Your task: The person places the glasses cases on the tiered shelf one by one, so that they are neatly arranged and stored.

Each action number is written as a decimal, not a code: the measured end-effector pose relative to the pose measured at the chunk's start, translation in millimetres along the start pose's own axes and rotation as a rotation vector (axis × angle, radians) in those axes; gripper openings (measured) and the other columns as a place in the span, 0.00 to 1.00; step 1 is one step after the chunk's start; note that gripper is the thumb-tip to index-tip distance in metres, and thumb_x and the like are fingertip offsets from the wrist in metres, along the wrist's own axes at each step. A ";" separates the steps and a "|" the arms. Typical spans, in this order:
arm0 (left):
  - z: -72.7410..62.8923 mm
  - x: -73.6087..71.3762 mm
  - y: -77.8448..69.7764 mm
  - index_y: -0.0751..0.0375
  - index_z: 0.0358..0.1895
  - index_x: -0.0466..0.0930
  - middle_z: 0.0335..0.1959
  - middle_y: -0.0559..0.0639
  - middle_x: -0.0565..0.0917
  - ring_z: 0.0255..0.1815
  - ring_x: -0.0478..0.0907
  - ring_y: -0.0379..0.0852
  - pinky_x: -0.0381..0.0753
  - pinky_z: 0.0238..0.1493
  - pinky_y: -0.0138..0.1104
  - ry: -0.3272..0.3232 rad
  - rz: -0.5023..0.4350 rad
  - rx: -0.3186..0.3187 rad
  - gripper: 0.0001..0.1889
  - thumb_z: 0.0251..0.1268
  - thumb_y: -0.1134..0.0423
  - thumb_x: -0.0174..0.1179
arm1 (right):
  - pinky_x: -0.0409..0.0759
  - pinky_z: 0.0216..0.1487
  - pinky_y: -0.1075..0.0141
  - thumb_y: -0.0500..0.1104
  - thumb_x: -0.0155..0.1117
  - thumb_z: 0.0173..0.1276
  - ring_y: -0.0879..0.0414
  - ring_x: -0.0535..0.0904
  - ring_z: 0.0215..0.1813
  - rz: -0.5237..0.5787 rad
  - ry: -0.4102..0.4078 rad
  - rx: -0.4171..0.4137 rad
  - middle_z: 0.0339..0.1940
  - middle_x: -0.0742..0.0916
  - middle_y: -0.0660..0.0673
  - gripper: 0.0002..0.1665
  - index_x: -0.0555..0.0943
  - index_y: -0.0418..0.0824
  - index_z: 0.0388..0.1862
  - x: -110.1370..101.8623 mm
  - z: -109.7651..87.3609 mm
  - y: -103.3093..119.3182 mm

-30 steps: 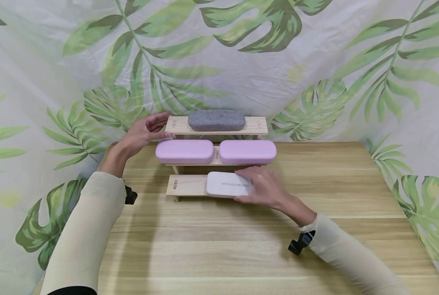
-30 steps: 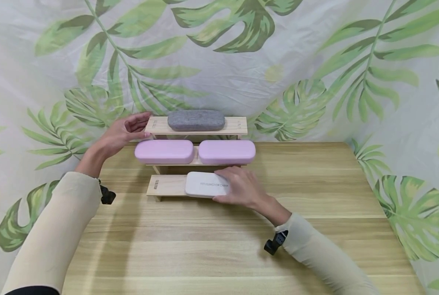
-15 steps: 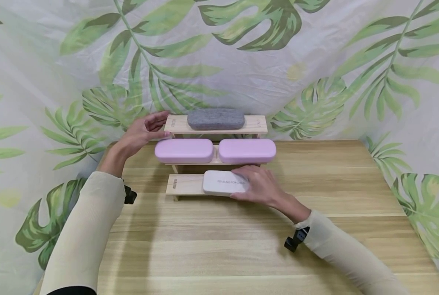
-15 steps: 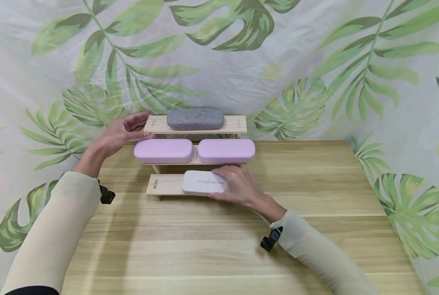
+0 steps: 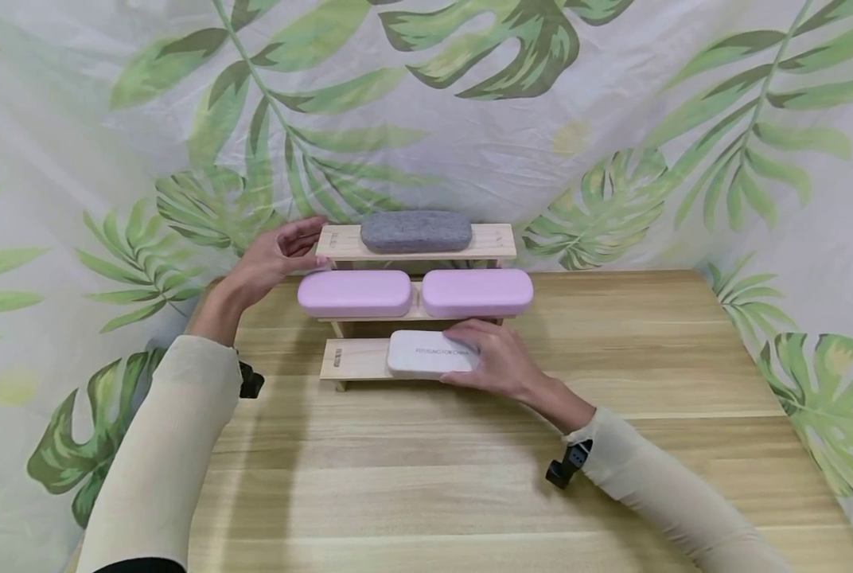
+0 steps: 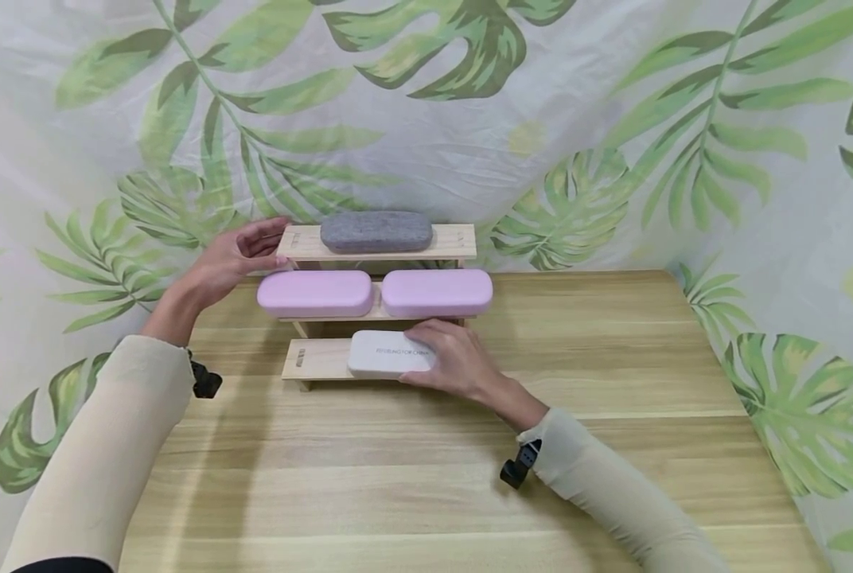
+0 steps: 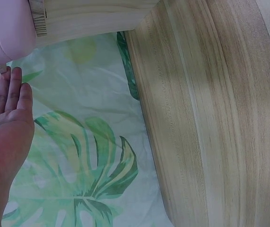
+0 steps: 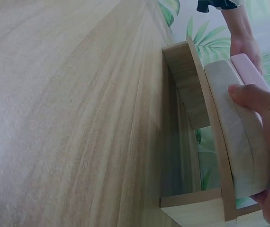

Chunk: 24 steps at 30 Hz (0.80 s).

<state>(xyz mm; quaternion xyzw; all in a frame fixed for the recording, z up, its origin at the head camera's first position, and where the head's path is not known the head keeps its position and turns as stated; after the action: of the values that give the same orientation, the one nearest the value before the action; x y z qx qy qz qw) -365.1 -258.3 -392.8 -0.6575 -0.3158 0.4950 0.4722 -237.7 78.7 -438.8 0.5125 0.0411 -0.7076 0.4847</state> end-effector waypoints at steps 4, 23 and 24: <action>-0.2 0.3 0.1 0.52 0.85 0.61 0.85 0.52 0.61 0.84 0.60 0.52 0.66 0.83 0.44 -0.002 -0.001 0.002 0.41 0.73 0.61 0.71 | 0.87 0.62 0.56 0.56 0.91 0.48 0.47 0.87 0.60 -0.007 -0.006 -0.009 0.57 0.91 0.41 0.42 0.89 0.37 0.59 1.6 0.5 1.2; 1.2 0.6 1.7 0.52 0.84 0.61 0.83 0.54 0.65 0.83 0.62 0.52 0.69 0.80 0.38 -0.003 -0.008 0.008 0.41 0.73 0.62 0.71 | 0.86 0.62 0.55 0.59 0.89 0.51 0.49 0.86 0.62 -0.035 0.005 0.033 0.59 0.90 0.44 0.41 0.89 0.41 0.61 12.8 7.8 4.6; 1.3 0.5 1.6 0.52 0.84 0.61 0.83 0.54 0.65 0.83 0.63 0.52 0.70 0.80 0.38 -0.004 -0.005 0.009 0.41 0.73 0.62 0.71 | 0.86 0.62 0.55 0.59 0.89 0.51 0.50 0.86 0.62 -0.034 0.005 0.032 0.59 0.90 0.44 0.41 0.89 0.41 0.61 13.2 8.2 4.9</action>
<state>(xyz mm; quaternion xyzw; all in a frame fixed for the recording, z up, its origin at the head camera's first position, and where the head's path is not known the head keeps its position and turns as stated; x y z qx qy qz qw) -366.2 -258.0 -394.5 -0.6535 -0.3165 0.4965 0.4757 -239.8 63.1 -442.9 0.5212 0.0396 -0.7150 0.4642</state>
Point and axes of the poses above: each hand's wrist, its own z-axis towards the middle knuckle, its own x-axis out of the palm, y = z × x, the point moved 8 cm from there along z, towards the middle knuckle
